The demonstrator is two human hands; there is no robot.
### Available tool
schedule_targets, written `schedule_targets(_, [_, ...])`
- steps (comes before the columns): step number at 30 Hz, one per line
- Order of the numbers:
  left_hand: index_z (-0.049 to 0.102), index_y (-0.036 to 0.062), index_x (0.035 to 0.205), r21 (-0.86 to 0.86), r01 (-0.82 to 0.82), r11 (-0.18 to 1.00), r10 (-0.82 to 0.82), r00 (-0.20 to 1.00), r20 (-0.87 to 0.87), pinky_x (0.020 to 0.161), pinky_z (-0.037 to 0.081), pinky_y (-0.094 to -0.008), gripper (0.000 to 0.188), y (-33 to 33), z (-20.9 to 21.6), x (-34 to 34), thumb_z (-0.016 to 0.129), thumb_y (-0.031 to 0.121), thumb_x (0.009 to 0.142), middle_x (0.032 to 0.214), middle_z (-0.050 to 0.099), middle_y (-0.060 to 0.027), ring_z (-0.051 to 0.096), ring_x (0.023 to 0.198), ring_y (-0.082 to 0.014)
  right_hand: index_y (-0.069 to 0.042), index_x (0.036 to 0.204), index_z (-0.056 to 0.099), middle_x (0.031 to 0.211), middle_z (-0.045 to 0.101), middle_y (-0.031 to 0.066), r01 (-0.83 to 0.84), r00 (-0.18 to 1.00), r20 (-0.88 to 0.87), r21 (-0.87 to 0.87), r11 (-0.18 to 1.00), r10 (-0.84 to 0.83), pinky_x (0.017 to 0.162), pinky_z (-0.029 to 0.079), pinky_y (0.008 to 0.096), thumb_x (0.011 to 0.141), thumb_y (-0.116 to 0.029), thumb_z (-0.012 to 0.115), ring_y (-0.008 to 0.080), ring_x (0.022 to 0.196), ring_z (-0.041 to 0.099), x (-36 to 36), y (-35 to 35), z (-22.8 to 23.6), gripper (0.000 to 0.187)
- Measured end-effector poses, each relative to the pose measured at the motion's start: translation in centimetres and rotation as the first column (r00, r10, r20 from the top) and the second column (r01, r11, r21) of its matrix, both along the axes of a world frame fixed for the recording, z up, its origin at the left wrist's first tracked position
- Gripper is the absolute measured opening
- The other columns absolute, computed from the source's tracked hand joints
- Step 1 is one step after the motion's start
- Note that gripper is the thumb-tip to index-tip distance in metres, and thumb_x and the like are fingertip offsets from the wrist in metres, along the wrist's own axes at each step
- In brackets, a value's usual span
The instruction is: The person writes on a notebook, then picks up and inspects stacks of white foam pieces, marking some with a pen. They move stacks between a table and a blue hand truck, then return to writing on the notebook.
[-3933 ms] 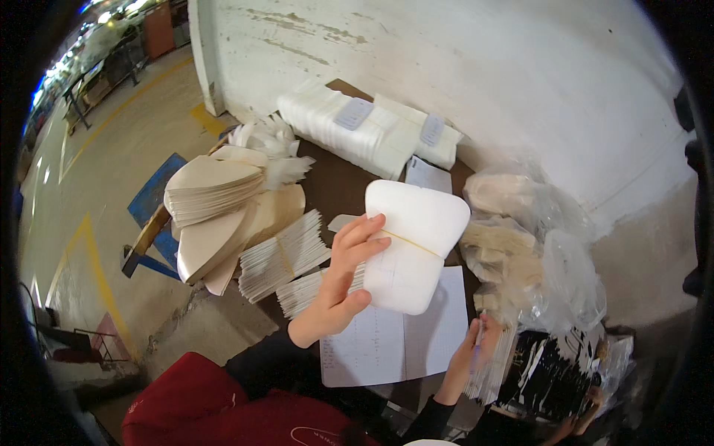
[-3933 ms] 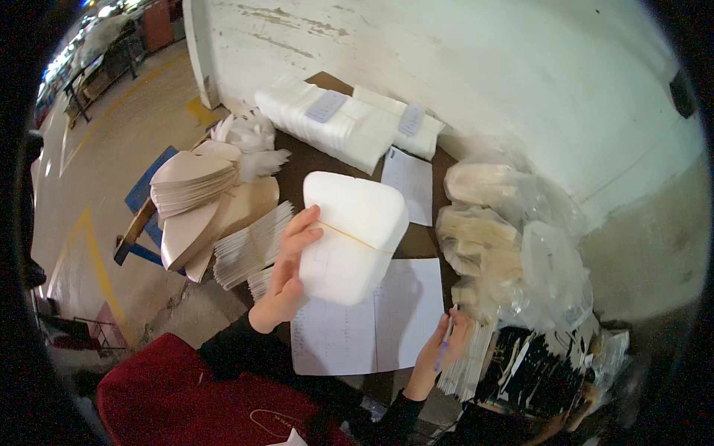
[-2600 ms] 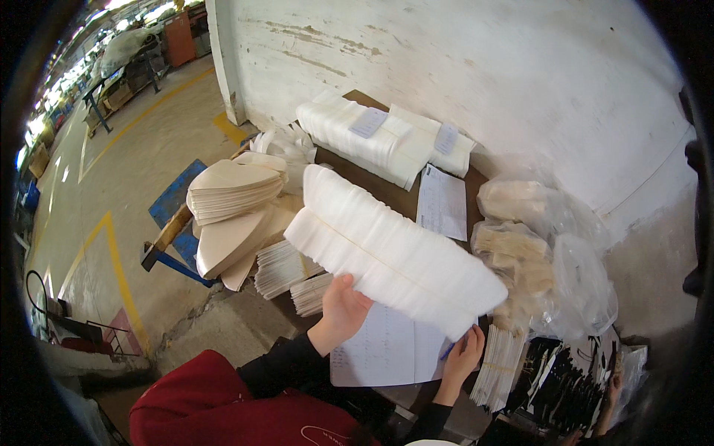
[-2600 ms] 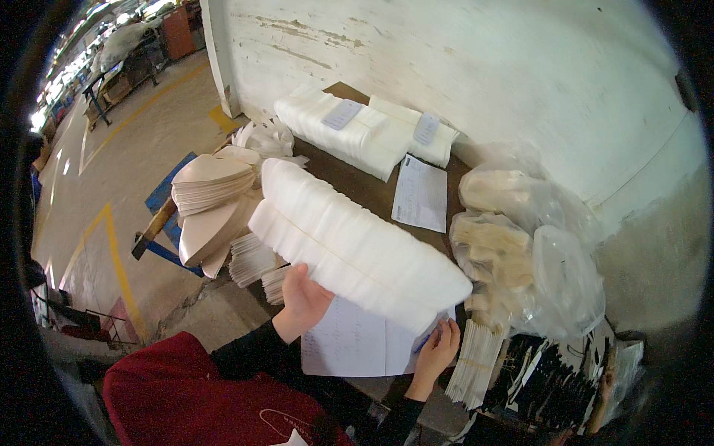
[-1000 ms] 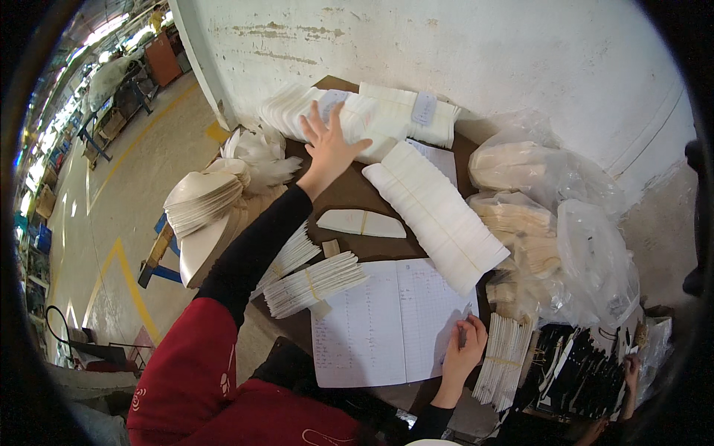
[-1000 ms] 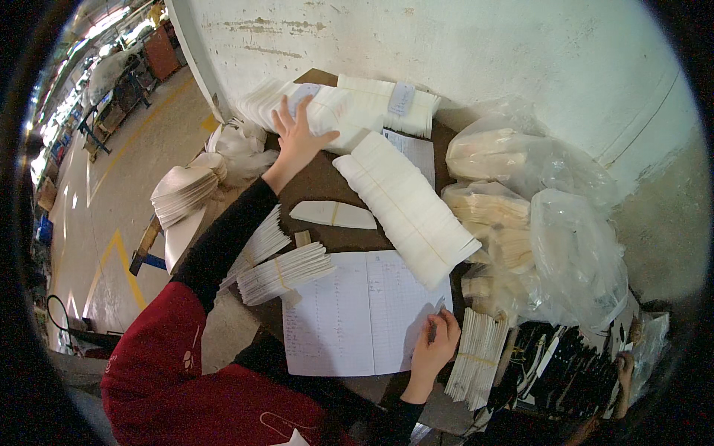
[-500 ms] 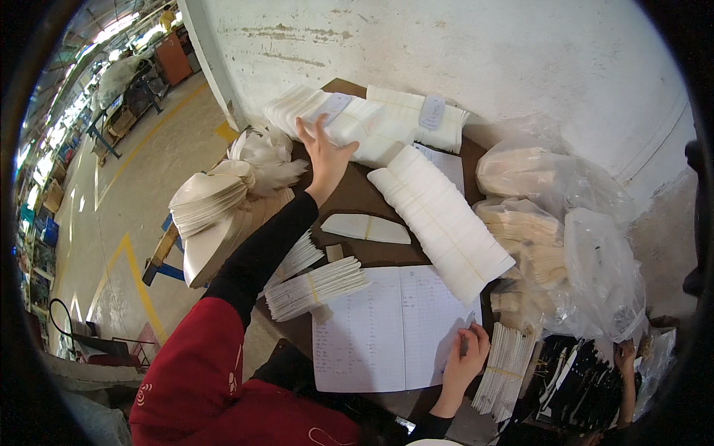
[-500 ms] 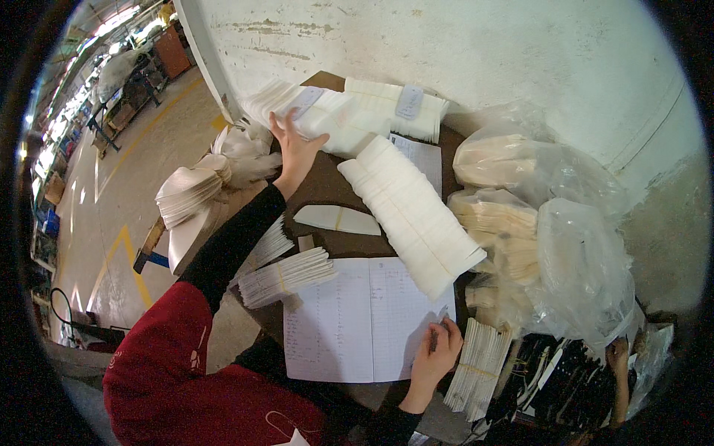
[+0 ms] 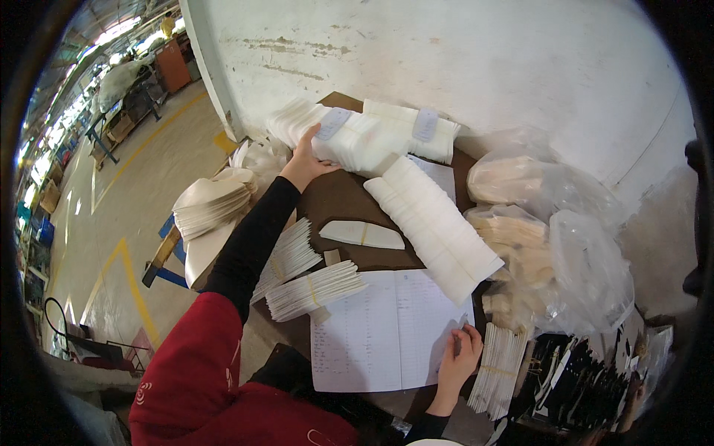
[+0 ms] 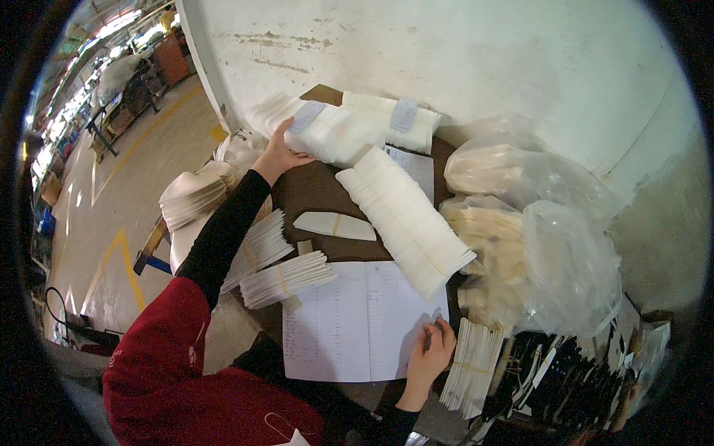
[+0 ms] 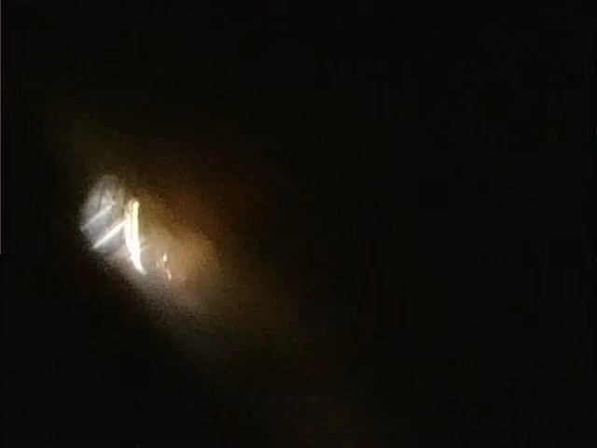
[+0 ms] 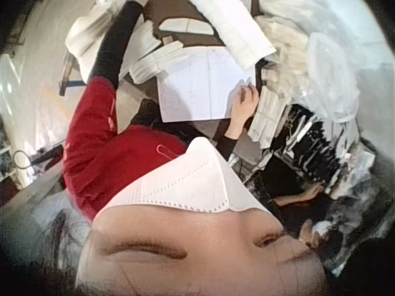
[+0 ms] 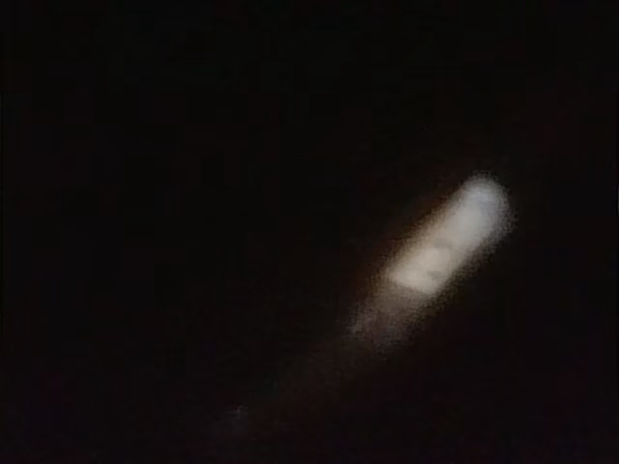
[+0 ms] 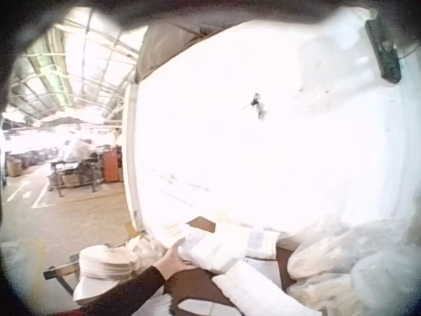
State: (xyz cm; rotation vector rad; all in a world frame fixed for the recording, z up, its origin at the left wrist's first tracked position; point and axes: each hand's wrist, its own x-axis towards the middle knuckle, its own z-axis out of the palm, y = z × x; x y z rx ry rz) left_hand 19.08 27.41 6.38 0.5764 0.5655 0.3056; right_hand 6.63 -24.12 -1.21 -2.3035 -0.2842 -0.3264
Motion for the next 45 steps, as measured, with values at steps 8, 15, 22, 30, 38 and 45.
schedule_targets(8, [0.031, 0.0113, 0.141, -0.006, -0.066, 0.998, 0.067, 0.996, 0.06, 0.108, 0.026, -0.0579, 0.082, -5.1, 3.7, -4.1, 0.071, 0.045, 0.078, 0.144, 0.031, -0.0181, 0.031, 0.135, -0.0362, -0.002, 0.096, 0.066, 0.118, 0.058, 0.0137, -0.032, 0.999, 0.043, 0.018, 0.999, 0.031, 0.092, 0.046, 0.0404, 0.079, -0.002, 0.066, 0.0322, 0.111, 0.053, 0.0, 0.3, -0.3, 0.016])
schedule_targets(15, [0.037, 0.0057, 0.138, 0.048, 0.398, 0.916, -0.386, 0.842, 0.376, 0.108, 0.033, -0.0541, 0.054, -19.7, 7.5, -9.4, 0.051, 0.037, 0.096, 0.132, 0.049, -0.0143, 0.046, 0.126, -0.0299, -0.002, 0.096, 0.066, 0.118, 0.058, 0.0132, -0.027, 0.999, 0.021, -0.004, 1.0, 0.028, 0.086, 0.049, 0.0358, 0.082, -0.003, 0.065, 0.0301, 0.109, 0.054, 0.1, 0.0, -0.1, 0.015])
schedule_targets(22, [0.002, 0.0207, 0.15, -0.013, 0.361, 0.932, -0.357, 0.926, 0.122, 0.105, 0.034, -0.0607, 0.099, -27.5, 5.8, -9.2, 0.073, 0.033, 0.082, 0.152, 0.019, -0.0142, 0.032, 0.135, -0.0365, -0.002, 0.097, 0.066, 0.118, 0.059, 0.0128, -0.041, 0.998, -0.044, 0.023, 0.999, 0.042, 0.091, 0.045, 0.0389, 0.084, -0.007, 0.066, 0.0321, 0.11, 0.053, 0.0, 0.4, 0.3, 0.014])
schedule_targets(30, [0.016, 0.0239, 0.15, 0.11, 0.248, 0.963, -0.236, 0.965, -0.111, 0.107, 0.031, -0.0577, 0.094, -23.8, 3.5, -9.3, 0.075, 0.04, 0.079, 0.155, 0.009, -0.0119, 0.012, 0.142, -0.0317, -0.002, 0.097, 0.065, 0.12, 0.057, 0.0129, -0.069, 0.998, 0.003, -0.002, 0.998, 0.069, 0.091, 0.046, 0.0401, 0.081, -0.003, 0.066, 0.0321, 0.111, 0.053, -0.1, 0.2, -0.1, 0.016])
schedule_targets(38, [0.021, 0.0143, 0.15, 0.058, -0.197, 0.979, 0.205, 0.945, -0.255, 0.112, 0.026, -0.0477, 0.075, -9.1, -1.1, -2.3, 0.061, 0.038, 0.091, 0.155, 0.022, -0.0109, 0.016, 0.145, -0.0254, -0.003, 0.095, 0.065, 0.119, 0.057, 0.0131, -0.052, 0.999, 0.01, 0.012, 0.999, 0.052, 0.09, 0.046, 0.0407, 0.08, -0.002, 0.066, 0.0323, 0.111, 0.053, -0.3, 0.5, 0.4, 0.016])
schedule_targets(45, [0.026, 0.0133, 0.146, -0.041, -0.311, 0.949, 0.285, 0.91, -0.302, 0.105, 0.031, -0.0454, 0.08, -3.0, -3.3, 3.4, 0.068, 0.044, 0.084, 0.136, 0.038, -0.0126, 0.035, 0.129, -0.0267, -0.003, 0.095, 0.066, 0.118, 0.057, 0.0133, -0.017, 1.0, -0.001, -0.004, 1.0, 0.017, 0.09, 0.046, 0.04, 0.081, -0.002, 0.065, 0.032, 0.109, 0.054, 0.0, 0.3, 0.1, 0.014])
